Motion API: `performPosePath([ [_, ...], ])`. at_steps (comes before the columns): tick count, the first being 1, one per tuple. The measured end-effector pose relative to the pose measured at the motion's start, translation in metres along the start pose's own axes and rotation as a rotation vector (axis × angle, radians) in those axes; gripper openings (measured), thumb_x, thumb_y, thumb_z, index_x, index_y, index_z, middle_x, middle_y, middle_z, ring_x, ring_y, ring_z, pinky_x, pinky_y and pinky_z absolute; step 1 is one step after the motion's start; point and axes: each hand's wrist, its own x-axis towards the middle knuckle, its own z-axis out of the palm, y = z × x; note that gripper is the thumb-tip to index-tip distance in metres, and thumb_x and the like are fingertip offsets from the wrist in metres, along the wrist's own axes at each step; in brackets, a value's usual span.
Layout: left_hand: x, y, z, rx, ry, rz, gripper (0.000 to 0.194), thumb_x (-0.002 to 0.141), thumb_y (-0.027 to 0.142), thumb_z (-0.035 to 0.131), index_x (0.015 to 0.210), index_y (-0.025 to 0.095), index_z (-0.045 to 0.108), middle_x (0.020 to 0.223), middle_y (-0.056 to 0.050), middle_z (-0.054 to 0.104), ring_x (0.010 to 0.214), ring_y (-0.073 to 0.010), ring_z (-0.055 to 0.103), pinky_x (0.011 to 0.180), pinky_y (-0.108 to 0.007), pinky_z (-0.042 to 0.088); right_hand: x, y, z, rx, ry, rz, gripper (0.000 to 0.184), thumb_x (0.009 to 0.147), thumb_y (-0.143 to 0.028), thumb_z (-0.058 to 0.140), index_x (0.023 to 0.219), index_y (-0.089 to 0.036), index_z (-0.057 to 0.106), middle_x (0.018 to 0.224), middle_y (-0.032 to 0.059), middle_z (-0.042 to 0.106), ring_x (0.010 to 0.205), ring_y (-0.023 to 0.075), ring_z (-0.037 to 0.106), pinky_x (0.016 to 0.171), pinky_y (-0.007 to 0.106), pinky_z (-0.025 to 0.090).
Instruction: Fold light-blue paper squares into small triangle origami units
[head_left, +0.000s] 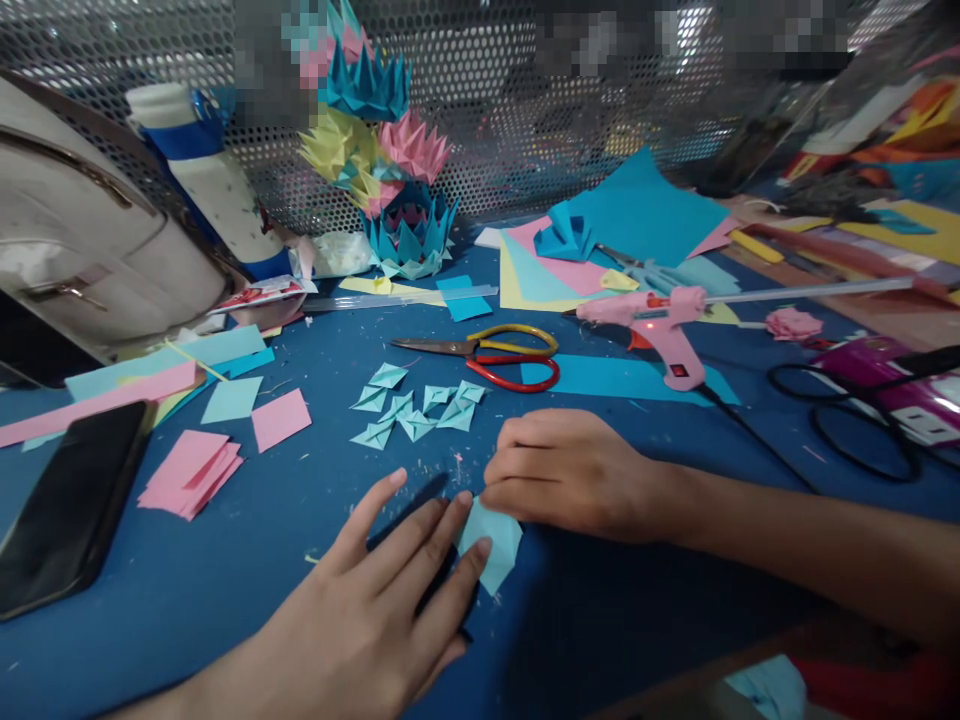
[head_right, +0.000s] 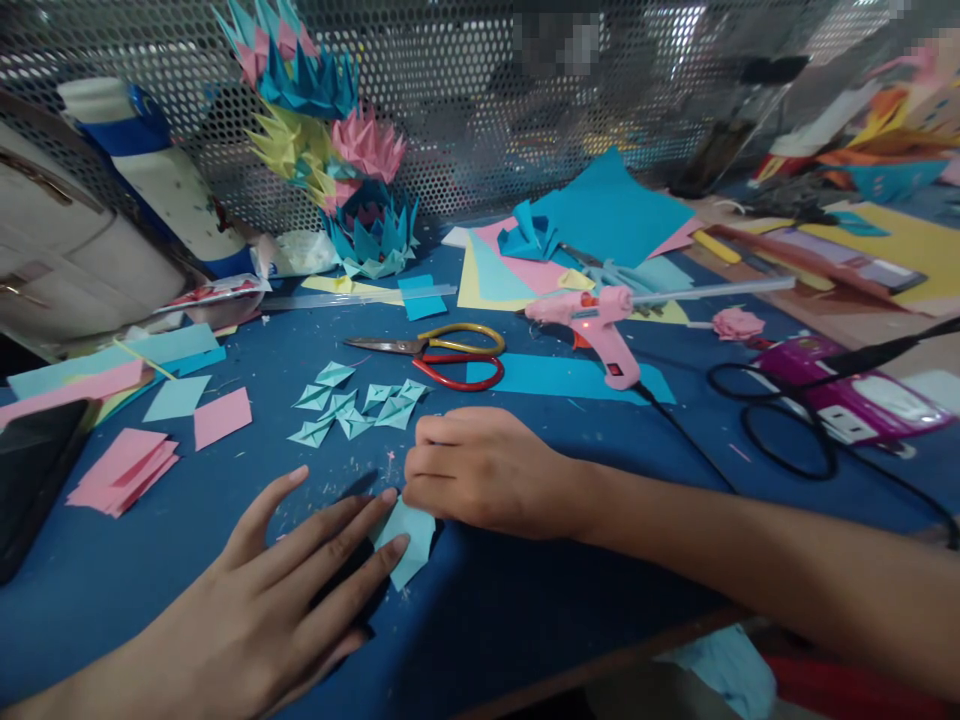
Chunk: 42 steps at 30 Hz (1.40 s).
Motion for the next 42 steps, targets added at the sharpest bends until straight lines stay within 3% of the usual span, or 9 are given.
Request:
performPosePath([
  [11, 0.001, -0.001, -0.002, 0.018, -0.010, 0.027, 0.042, 0.100, 0.042, 0.053, 0.130, 0.015, 0.062, 0.131, -0.012, 0.065, 0.122, -0.0240, 0.057, 0.123, -0.050, 0.002, 0.000, 0.002, -0.003, -0.018, -0.025, -0.027, 0.032, 0.103, -0.008, 0.034, 0.097, -0.019, 0.064, 0.090, 0.0016, 0.067, 0.086, 0.0160, 0.052, 0.067, 0.032, 0.034],
  [18, 0.002, -0.009, -0.008, 0.031, -0.079, 0.113, 0.050, 0.100, 0.046, 0.050, 0.136, 0.012, 0.057, 0.135, -0.014, 0.062, 0.125, -0.0261, 0.056, 0.123, -0.052, 0.001, 0.000, 0.005, -0.001, 0.060, -0.047, -0.028, 0.031, 0.103, -0.007, 0.036, 0.099, -0.015, 0.066, 0.093, 0.0026, 0.067, 0.089, 0.0160, 0.052, 0.071, 0.031, 0.035],
  [25, 0.003, -0.013, -0.012, 0.033, -0.134, 0.159, 0.053, 0.101, 0.047, 0.047, 0.140, 0.010, 0.053, 0.138, -0.013, 0.059, 0.132, -0.0272, 0.050, 0.123, -0.051, -0.001, 0.000, 0.006, -0.006, 0.226, -0.110, 0.073, 0.029, 0.103, -0.033, 0.048, 0.086, -0.018, 0.067, 0.093, 0.0014, 0.067, 0.080, 0.0166, 0.046, 0.068, 0.032, 0.034],
  [29, 0.002, -0.013, -0.011, 0.033, -0.133, 0.157, 0.053, 0.102, 0.046, 0.046, 0.140, 0.011, 0.053, 0.139, -0.014, 0.058, 0.130, -0.0271, 0.051, 0.123, -0.051, -0.001, 0.001, 0.009, -0.012, 0.250, -0.168, 0.093, 0.030, 0.101, -0.031, 0.052, 0.077, -0.017, 0.064, 0.087, 0.0012, 0.065, 0.076, 0.0161, 0.043, 0.066, 0.032, 0.032],
  [32, 0.001, -0.013, -0.010, 0.011, -0.134, 0.146, 0.053, 0.102, 0.047, 0.045, 0.140, 0.012, 0.052, 0.140, -0.014, 0.058, 0.129, -0.0275, 0.052, 0.123, -0.051, -0.001, 0.001, 0.009, -0.010, 0.353, -0.129, 0.199, 0.029, 0.099, -0.031, 0.055, 0.074, -0.017, 0.063, 0.083, 0.0009, 0.064, 0.077, 0.0145, 0.046, 0.068, 0.029, 0.034],
  [37, -0.002, -0.013, -0.007, -0.038, -0.113, 0.100, 0.052, 0.101, 0.048, 0.047, 0.140, 0.015, 0.053, 0.141, -0.011, 0.057, 0.128, -0.0260, 0.053, 0.123, -0.048, 0.000, 0.004, 0.002, 0.000, 0.487, -0.146, 0.446, 0.014, 0.096, -0.027, 0.060, 0.087, -0.018, 0.065, 0.089, 0.0004, 0.064, 0.084, 0.0143, 0.051, 0.073, 0.027, 0.037],
  [42, -0.003, -0.013, -0.007, -0.044, -0.088, 0.087, 0.049, 0.100, 0.048, 0.048, 0.137, 0.017, 0.056, 0.138, -0.009, 0.060, 0.124, -0.0246, 0.055, 0.123, -0.048, -0.001, 0.008, -0.002, -0.002, 0.516, -0.183, 0.525, 0.011, 0.092, -0.024, 0.065, 0.083, -0.018, 0.063, 0.082, -0.0002, 0.060, 0.081, 0.0151, 0.050, 0.070, 0.027, 0.035],
])
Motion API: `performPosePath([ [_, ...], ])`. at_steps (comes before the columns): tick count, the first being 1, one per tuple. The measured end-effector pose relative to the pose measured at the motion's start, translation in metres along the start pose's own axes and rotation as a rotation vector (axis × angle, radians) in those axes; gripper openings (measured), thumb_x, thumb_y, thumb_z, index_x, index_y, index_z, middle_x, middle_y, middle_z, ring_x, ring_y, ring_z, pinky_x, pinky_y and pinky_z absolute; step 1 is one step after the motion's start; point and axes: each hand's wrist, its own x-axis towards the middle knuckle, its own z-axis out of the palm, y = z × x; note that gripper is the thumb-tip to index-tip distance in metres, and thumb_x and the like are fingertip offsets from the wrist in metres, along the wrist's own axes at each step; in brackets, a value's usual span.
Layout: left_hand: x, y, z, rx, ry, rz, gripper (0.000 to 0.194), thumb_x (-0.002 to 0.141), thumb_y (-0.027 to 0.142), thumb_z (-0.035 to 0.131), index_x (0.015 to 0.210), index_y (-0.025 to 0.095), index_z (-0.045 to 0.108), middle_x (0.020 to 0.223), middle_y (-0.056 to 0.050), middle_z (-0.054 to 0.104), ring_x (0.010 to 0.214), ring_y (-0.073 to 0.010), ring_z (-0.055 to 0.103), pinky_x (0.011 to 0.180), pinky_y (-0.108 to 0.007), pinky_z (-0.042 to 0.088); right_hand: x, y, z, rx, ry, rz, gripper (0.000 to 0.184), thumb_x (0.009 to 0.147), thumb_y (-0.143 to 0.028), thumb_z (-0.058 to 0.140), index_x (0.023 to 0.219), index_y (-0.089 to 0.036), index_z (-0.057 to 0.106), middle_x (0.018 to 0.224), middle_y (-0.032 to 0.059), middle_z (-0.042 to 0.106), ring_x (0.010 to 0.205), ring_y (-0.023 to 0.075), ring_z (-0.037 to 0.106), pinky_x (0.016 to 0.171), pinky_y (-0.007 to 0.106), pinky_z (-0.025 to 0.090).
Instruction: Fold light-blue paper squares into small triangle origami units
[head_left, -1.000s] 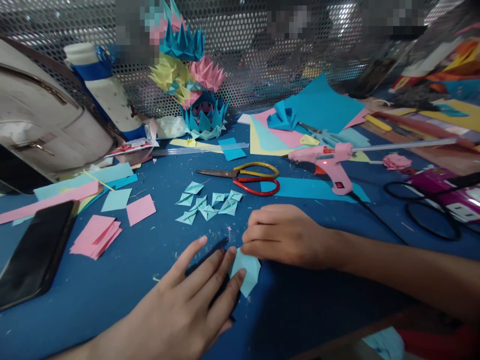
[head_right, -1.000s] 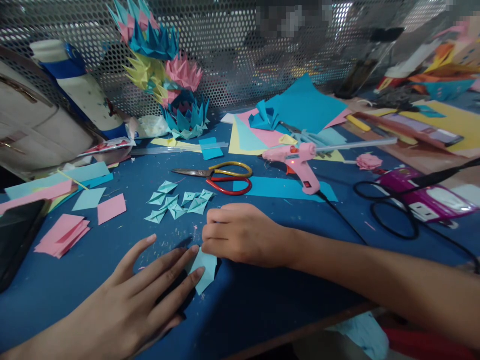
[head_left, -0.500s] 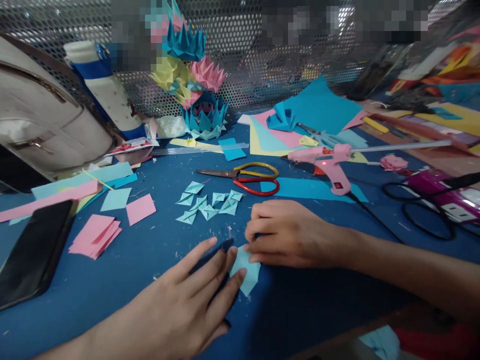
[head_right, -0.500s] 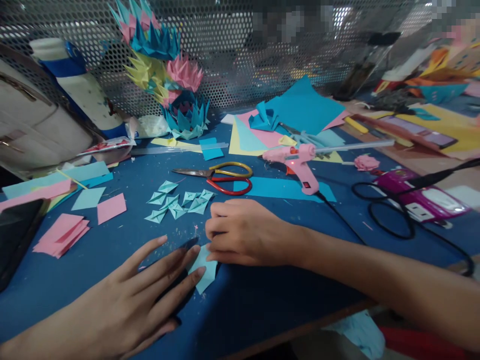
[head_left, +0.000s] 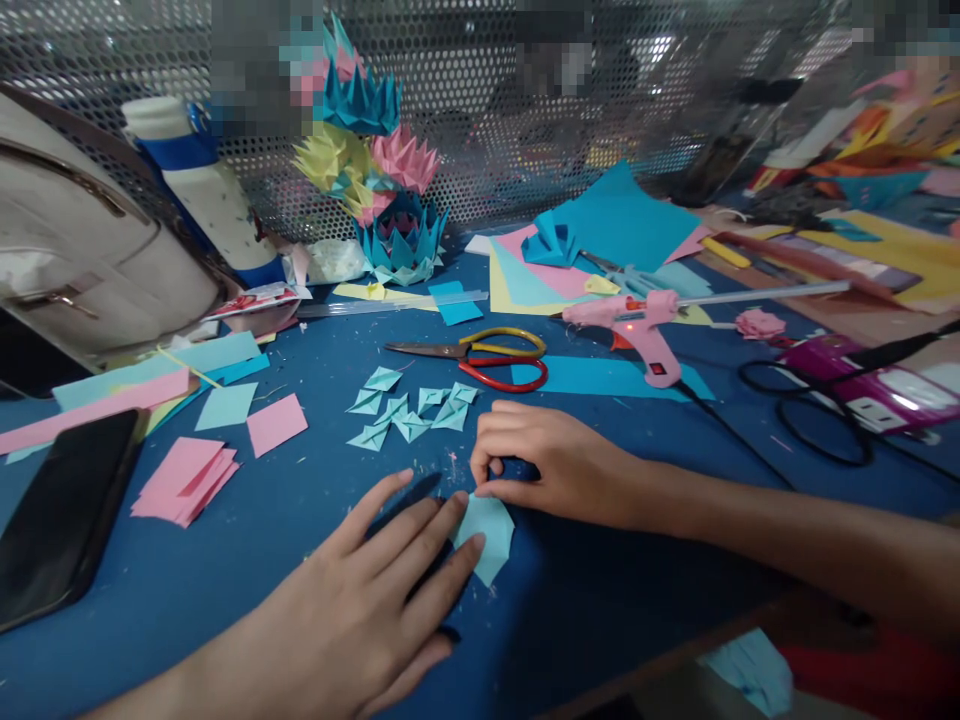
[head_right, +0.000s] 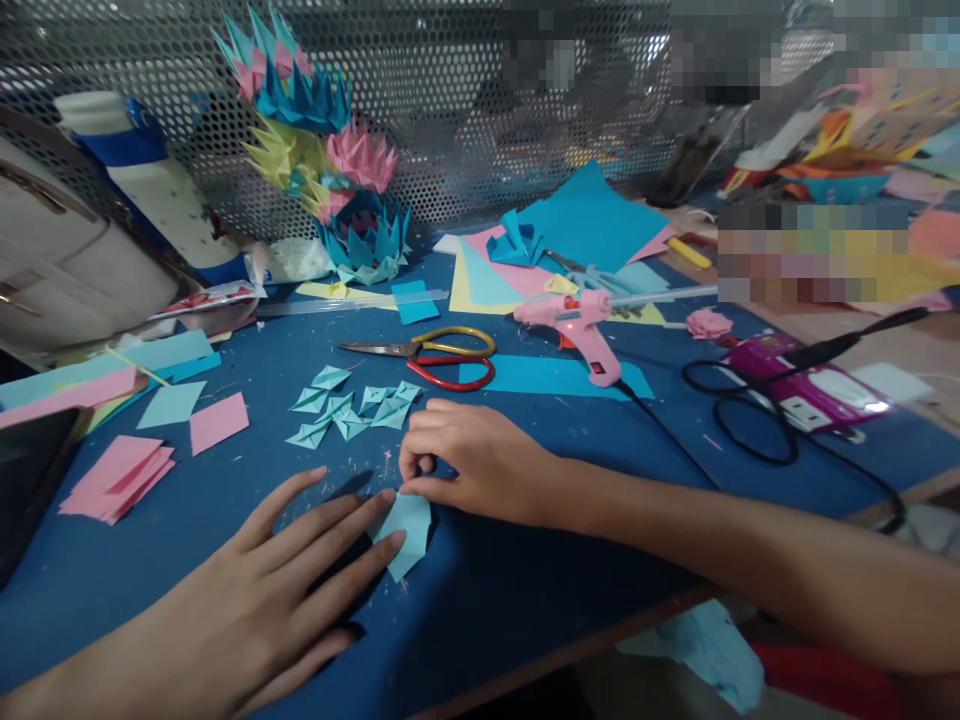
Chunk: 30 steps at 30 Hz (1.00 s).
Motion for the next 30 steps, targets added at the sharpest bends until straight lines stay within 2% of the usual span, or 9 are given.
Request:
performPosePath([
  [12, 0.000, 0.001, 0.002, -0.016, 0.054, -0.001, 0.045, 0.100, 0.044, 0.051, 0.134, 0.016, 0.059, 0.135, -0.009, 0.062, 0.122, -0.0242, 0.056, 0.123, -0.048, 0.001, -0.002, -0.011, -0.001, -0.065, -0.015, 0.049, 0.009, 0.085, -0.021, 0.070, 0.079, -0.018, 0.064, 0.077, -0.0015, 0.060, 0.078, 0.0147, 0.051, 0.066, 0.026, 0.033],
  [16, -0.002, 0.003, 0.005, -0.047, 0.085, 0.013, 0.042, 0.100, 0.040, 0.055, 0.130, 0.013, 0.062, 0.129, -0.006, 0.067, 0.119, -0.0232, 0.059, 0.124, -0.047, 0.004, -0.002, -0.010, 0.000, -0.106, 0.022, -0.012, 0.011, 0.091, -0.023, 0.065, 0.082, -0.019, 0.066, 0.082, -0.0007, 0.064, 0.081, 0.0146, 0.055, 0.068, 0.026, 0.034],
  [21, -0.002, 0.004, 0.006, -0.073, 0.100, 0.026, 0.044, 0.099, 0.039, 0.056, 0.132, 0.010, 0.059, 0.131, -0.007, 0.065, 0.122, -0.0232, 0.057, 0.124, -0.048, 0.006, -0.001, -0.007, 0.000, -0.195, 0.054, -0.137, 0.017, 0.098, -0.027, 0.057, 0.088, -0.020, 0.069, 0.085, 0.0001, 0.067, 0.082, 0.0144, 0.055, 0.070, 0.027, 0.035],
  [25, -0.001, 0.002, 0.005, -0.060, 0.088, -0.020, 0.043, 0.101, 0.041, 0.052, 0.132, 0.011, 0.060, 0.131, -0.007, 0.066, 0.119, -0.0223, 0.059, 0.124, -0.047, 0.005, -0.002, -0.008, 0.000, -0.250, 0.037, -0.193, 0.018, 0.098, -0.027, 0.055, 0.089, -0.020, 0.069, 0.085, 0.0010, 0.066, 0.082, 0.0157, 0.054, 0.069, 0.029, 0.034],
  [30, 0.000, 0.000, 0.003, -0.067, 0.068, -0.059, 0.046, 0.101, 0.044, 0.050, 0.133, 0.012, 0.059, 0.133, -0.008, 0.063, 0.122, -0.0228, 0.055, 0.124, -0.046, 0.003, -0.001, -0.015, -0.002, -0.423, 0.014, -0.265, 0.017, 0.097, -0.024, 0.056, 0.082, -0.018, 0.064, 0.087, 0.0017, 0.064, 0.080, 0.0172, 0.048, 0.064, 0.031, 0.028],
])
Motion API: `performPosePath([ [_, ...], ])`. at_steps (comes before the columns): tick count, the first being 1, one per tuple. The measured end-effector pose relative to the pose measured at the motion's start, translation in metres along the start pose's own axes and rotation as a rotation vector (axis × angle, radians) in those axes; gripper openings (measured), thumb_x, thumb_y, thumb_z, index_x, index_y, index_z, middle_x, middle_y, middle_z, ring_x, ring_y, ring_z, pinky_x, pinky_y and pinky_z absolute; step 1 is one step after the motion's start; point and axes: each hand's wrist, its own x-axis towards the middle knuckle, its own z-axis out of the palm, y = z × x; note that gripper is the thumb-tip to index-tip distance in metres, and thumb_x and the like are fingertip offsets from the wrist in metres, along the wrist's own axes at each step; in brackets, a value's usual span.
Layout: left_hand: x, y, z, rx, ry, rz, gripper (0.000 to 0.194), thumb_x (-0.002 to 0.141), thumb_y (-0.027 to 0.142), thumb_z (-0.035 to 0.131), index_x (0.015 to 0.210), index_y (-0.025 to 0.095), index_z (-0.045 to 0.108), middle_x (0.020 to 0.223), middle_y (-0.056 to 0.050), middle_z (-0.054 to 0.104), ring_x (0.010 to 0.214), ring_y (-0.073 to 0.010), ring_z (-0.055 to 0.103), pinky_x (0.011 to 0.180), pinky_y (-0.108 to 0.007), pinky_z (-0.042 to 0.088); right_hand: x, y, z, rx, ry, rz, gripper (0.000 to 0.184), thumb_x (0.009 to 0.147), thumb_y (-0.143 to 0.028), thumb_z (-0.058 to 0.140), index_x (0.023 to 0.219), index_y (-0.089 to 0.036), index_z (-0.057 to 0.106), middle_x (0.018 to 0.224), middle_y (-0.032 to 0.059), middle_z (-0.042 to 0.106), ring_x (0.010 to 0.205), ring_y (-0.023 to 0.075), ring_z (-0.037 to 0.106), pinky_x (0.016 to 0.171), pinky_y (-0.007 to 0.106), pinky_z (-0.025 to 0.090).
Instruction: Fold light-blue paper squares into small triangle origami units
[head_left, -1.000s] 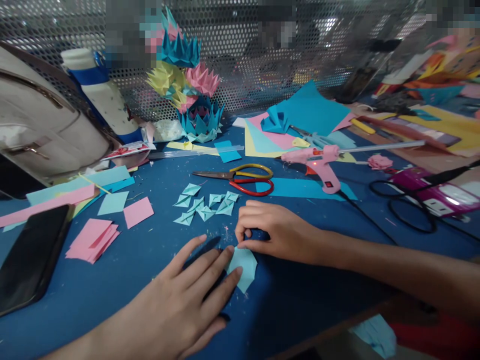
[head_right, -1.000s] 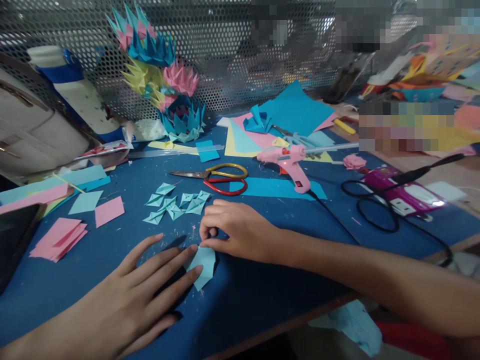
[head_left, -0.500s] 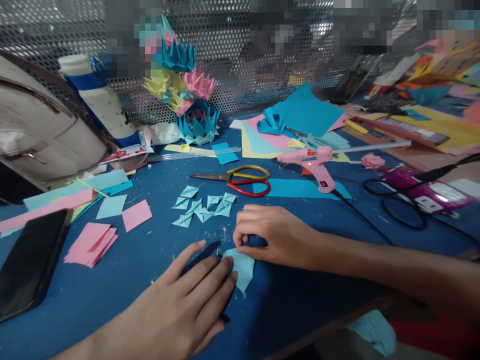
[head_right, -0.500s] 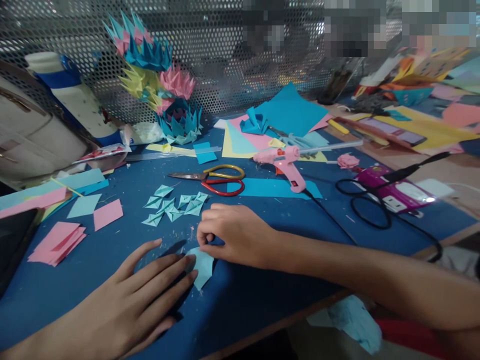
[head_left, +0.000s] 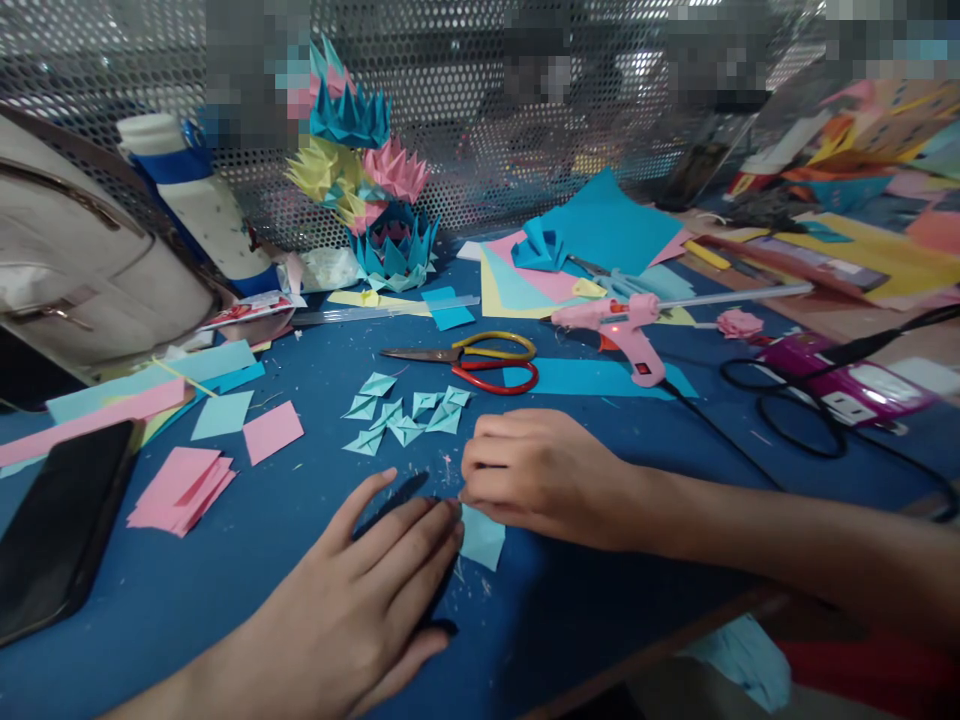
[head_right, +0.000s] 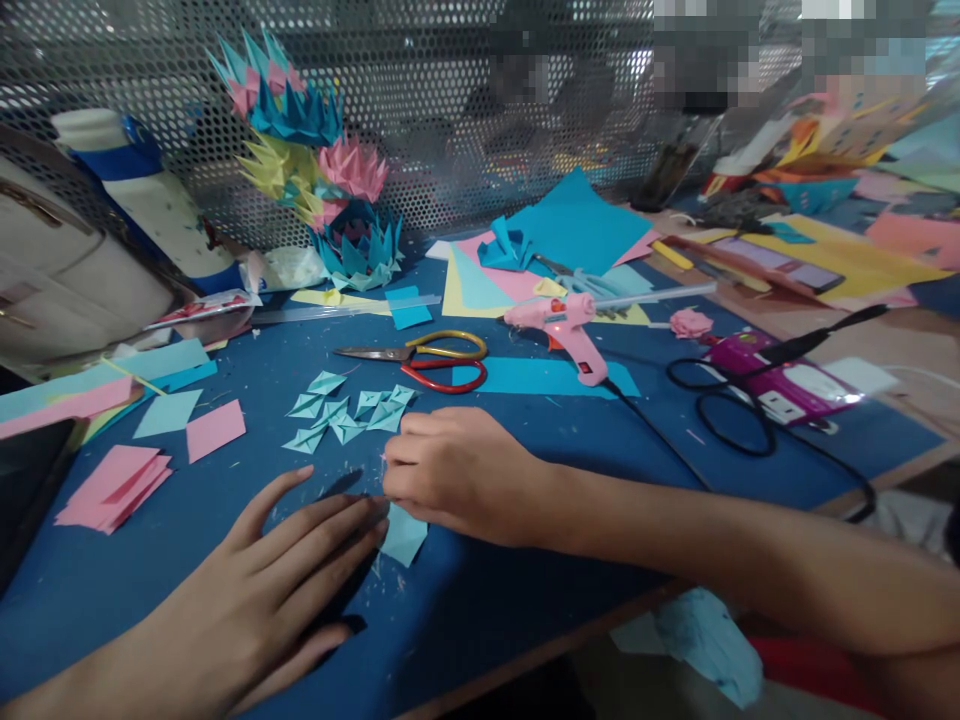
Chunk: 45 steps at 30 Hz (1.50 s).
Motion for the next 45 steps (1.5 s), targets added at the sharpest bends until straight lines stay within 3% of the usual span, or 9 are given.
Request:
performPosePath([
  [8, 0.000, -0.002, -0.002, 0.014, -0.056, 0.018, 0.047, 0.104, 0.040, 0.044, 0.139, 0.010, 0.053, 0.136, -0.010, 0.061, 0.126, -0.0237, 0.054, 0.124, -0.048, 0.002, 0.001, 0.008, -0.017, -0.040, -0.138, -0.125, 0.031, 0.100, -0.034, 0.053, 0.077, -0.017, 0.067, 0.089, 0.0033, 0.060, 0.079, 0.0185, 0.043, 0.068, 0.034, 0.029],
  [12, 0.001, -0.005, -0.007, 0.008, -0.090, 0.047, 0.051, 0.103, 0.043, 0.045, 0.140, 0.008, 0.051, 0.137, -0.010, 0.060, 0.125, -0.0236, 0.054, 0.123, -0.048, -0.003, -0.003, 0.014, -0.026, 0.025, -0.174, -0.098, 0.035, 0.100, -0.032, 0.052, 0.072, -0.016, 0.066, 0.083, 0.0034, 0.058, 0.078, 0.0176, 0.043, 0.065, 0.033, 0.027],
  [16, 0.004, -0.008, -0.011, -0.040, -0.138, 0.049, 0.055, 0.102, 0.047, 0.046, 0.142, 0.008, 0.048, 0.134, -0.008, 0.062, 0.124, -0.0228, 0.054, 0.123, -0.047, -0.008, -0.006, 0.018, -0.022, 0.142, -0.154, -0.061, 0.036, 0.098, -0.027, 0.055, 0.066, -0.015, 0.064, 0.077, 0.0037, 0.058, 0.076, 0.0169, 0.045, 0.065, 0.031, 0.030],
  [19, 0.006, -0.007, -0.010, -0.074, -0.179, -0.002, 0.061, 0.100, 0.052, 0.046, 0.145, 0.011, 0.045, 0.131, -0.008, 0.062, 0.124, -0.0233, 0.052, 0.122, -0.046, -0.010, -0.006, 0.026, -0.013, 0.317, -0.059, -0.062, 0.025, 0.099, -0.025, 0.053, 0.083, -0.015, 0.070, 0.080, 0.0040, 0.063, 0.079, 0.0166, 0.051, 0.069, 0.029, 0.035],
  [22, 0.008, -0.007, -0.008, -0.065, -0.234, -0.011, 0.065, 0.099, 0.054, 0.048, 0.148, 0.011, 0.041, 0.137, -0.010, 0.057, 0.131, -0.0257, 0.047, 0.121, -0.047, -0.012, -0.007, 0.035, -0.009, 0.535, -0.075, 0.008, 0.016, 0.096, -0.029, 0.061, 0.098, -0.016, 0.069, 0.085, 0.0028, 0.066, 0.082, 0.0145, 0.057, 0.073, 0.026, 0.041],
  [25, 0.008, -0.007, -0.008, -0.051, -0.261, 0.018, 0.066, 0.100, 0.052, 0.047, 0.149, 0.010, 0.037, 0.147, -0.011, 0.049, 0.137, -0.0264, 0.041, 0.120, -0.048, -0.015, -0.008, 0.041, -0.011, 0.658, -0.103, -0.024, 0.021, 0.093, -0.034, 0.066, 0.098, -0.015, 0.069, 0.085, 0.0032, 0.066, 0.082, 0.0133, 0.060, 0.075, 0.024, 0.044],
  [30, 0.009, -0.007, -0.008, -0.068, -0.274, 0.045, 0.064, 0.101, 0.048, 0.046, 0.152, 0.012, 0.033, 0.153, -0.011, 0.043, 0.140, -0.0254, 0.038, 0.121, -0.048, -0.012, -0.007, 0.043, -0.009, 0.606, -0.129, -0.140, 0.020, 0.098, -0.031, 0.059, 0.092, -0.017, 0.073, 0.091, 0.0057, 0.070, 0.091, 0.0154, 0.060, 0.080, 0.026, 0.044],
  [37, 0.013, 0.003, -0.005, -0.034, -0.264, 0.008, 0.071, 0.097, 0.063, 0.043, 0.153, 0.020, 0.033, 0.147, -0.010, 0.049, 0.137, -0.0283, 0.041, 0.119, -0.050, -0.013, -0.008, 0.042, -0.007, 0.522, -0.159, -0.143, 0.020, 0.099, -0.029, 0.056, 0.090, -0.017, 0.070, 0.089, 0.0051, 0.066, 0.089, 0.0158, 0.057, 0.077, 0.025, 0.041],
  [45, 0.015, 0.008, -0.001, -0.005, -0.249, -0.005, 0.072, 0.095, 0.067, 0.045, 0.153, 0.025, 0.034, 0.144, -0.012, 0.050, 0.135, -0.0294, 0.041, 0.118, -0.053, -0.011, -0.008, 0.037, -0.004, 0.479, -0.197, -0.119, 0.018, 0.100, -0.028, 0.054, 0.093, -0.016, 0.065, 0.091, 0.0052, 0.063, 0.089, 0.0164, 0.053, 0.076, 0.026, 0.039],
])
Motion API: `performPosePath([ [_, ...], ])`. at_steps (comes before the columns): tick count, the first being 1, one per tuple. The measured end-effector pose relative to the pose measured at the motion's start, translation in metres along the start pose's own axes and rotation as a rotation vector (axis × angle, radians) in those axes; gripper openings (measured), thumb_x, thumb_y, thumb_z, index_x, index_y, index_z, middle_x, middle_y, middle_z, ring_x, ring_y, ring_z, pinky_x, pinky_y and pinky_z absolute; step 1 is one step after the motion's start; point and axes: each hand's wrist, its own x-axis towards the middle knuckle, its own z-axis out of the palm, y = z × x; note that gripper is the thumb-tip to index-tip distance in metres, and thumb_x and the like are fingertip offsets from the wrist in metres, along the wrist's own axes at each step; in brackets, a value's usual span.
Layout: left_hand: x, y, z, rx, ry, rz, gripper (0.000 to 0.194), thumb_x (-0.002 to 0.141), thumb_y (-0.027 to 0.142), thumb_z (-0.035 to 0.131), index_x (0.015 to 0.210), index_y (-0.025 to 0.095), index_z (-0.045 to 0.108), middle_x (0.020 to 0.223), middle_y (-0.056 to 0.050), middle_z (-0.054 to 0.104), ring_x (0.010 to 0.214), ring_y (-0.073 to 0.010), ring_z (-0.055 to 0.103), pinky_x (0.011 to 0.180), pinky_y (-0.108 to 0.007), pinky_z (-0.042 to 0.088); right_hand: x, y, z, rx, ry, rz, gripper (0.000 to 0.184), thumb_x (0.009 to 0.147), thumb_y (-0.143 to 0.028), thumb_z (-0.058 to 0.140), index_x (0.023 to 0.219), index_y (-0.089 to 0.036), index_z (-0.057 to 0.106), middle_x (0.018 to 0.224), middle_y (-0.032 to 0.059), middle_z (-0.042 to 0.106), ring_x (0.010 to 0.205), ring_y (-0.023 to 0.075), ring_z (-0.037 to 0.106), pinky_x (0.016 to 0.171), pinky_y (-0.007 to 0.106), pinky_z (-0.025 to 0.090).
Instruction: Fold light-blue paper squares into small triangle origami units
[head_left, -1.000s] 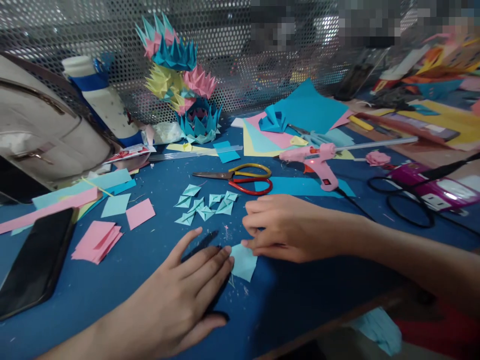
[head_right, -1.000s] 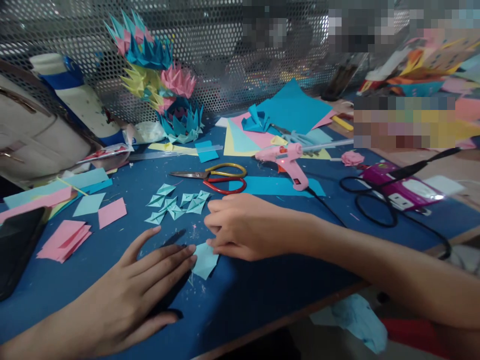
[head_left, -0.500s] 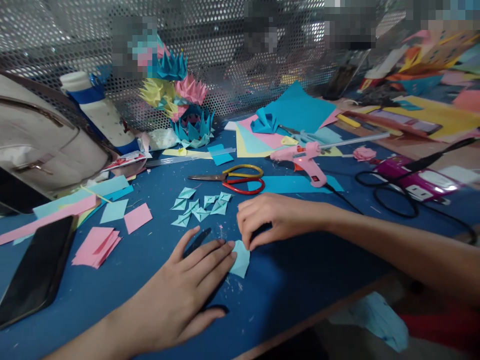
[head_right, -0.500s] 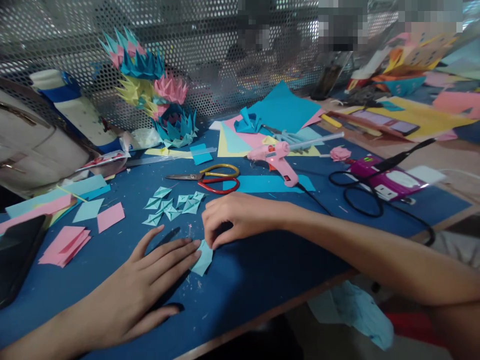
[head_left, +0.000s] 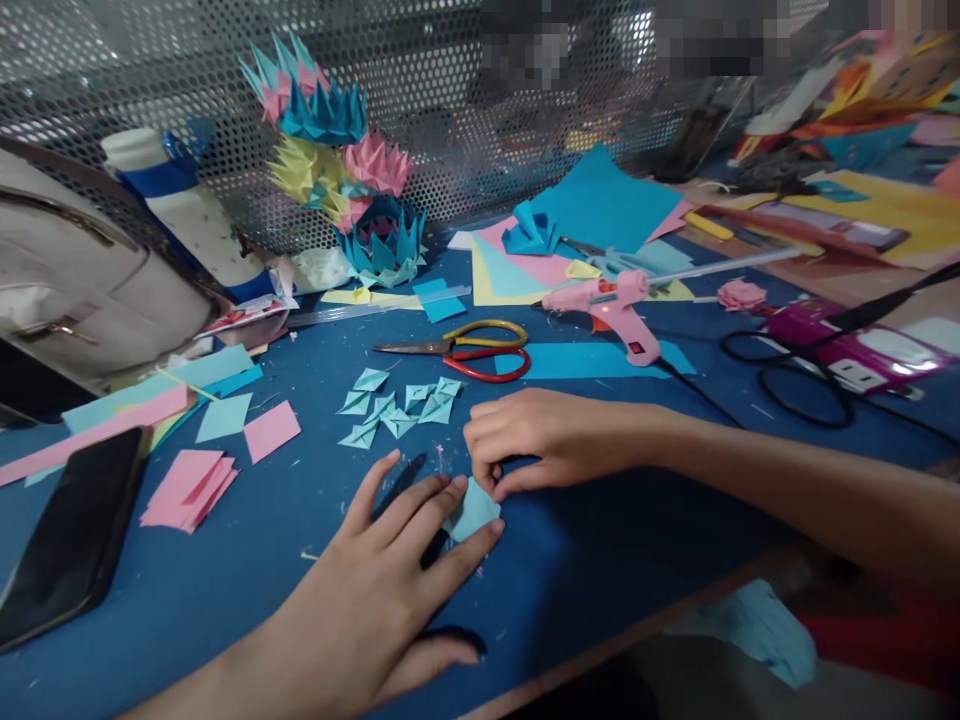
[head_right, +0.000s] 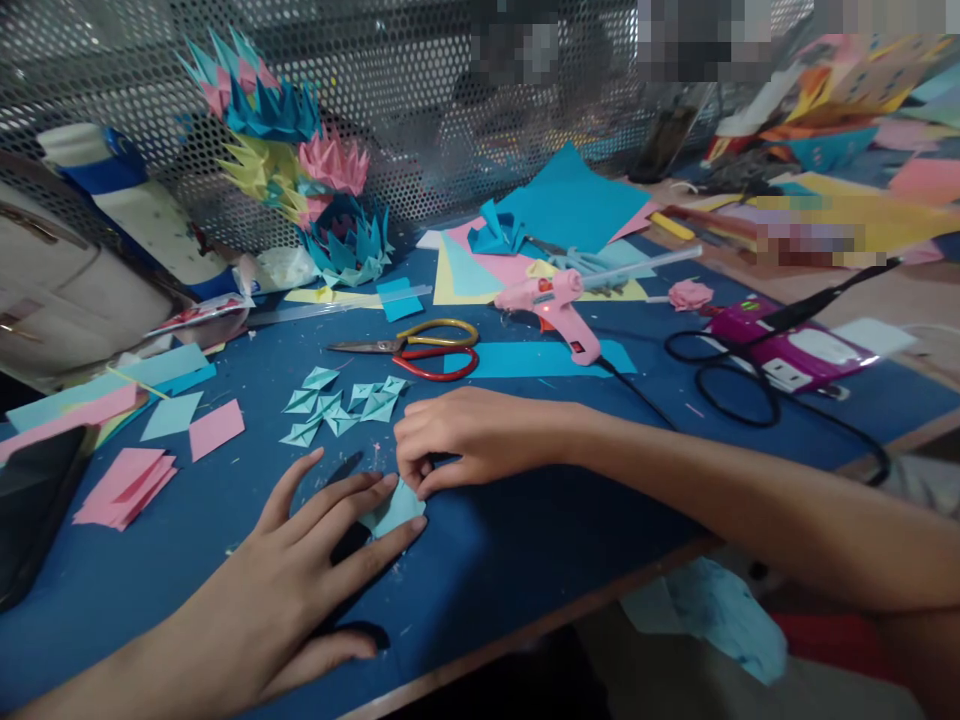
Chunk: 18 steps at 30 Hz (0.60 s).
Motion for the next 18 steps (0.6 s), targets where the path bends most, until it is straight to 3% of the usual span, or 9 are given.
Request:
performPosePath([
  [6, 0.002, 0.002, 0.002, -0.007, 0.016, -0.024, 0.071, 0.095, 0.066, 0.044, 0.153, 0.025, 0.034, 0.141, -0.012, 0.051, 0.132, -0.0310, 0.044, 0.118, -0.055, -0.007, -0.001, -0.003, -0.002, 0.008, 0.008, 0.015, 0.011, 0.096, -0.024, 0.058, 0.092, -0.015, 0.064, 0.089, 0.0047, 0.062, 0.084, 0.0161, 0.051, 0.077, 0.027, 0.038],
  [11, 0.000, 0.002, 0.003, -0.026, 0.012, -0.026, 0.069, 0.096, 0.063, 0.046, 0.153, 0.026, 0.034, 0.139, -0.012, 0.051, 0.133, -0.0306, 0.043, 0.117, -0.055, -0.008, -0.002, 0.003, -0.004, 0.138, 0.005, -0.037, 0.012, 0.095, -0.027, 0.064, 0.100, -0.018, 0.069, 0.093, 0.0044, 0.063, 0.090, 0.0153, 0.054, 0.079, 0.025, 0.040],
  [18, -0.001, 0.001, 0.003, -0.034, -0.004, -0.020, 0.068, 0.096, 0.059, 0.049, 0.154, 0.027, 0.033, 0.141, -0.013, 0.050, 0.133, -0.0312, 0.043, 0.117, -0.055, -0.008, 0.000, 0.008, 0.002, 0.172, 0.062, -0.065, 0.012, 0.094, -0.025, 0.064, 0.089, -0.017, 0.072, 0.088, 0.0032, 0.062, 0.089, 0.0140, 0.054, 0.078, 0.023, 0.039],
])
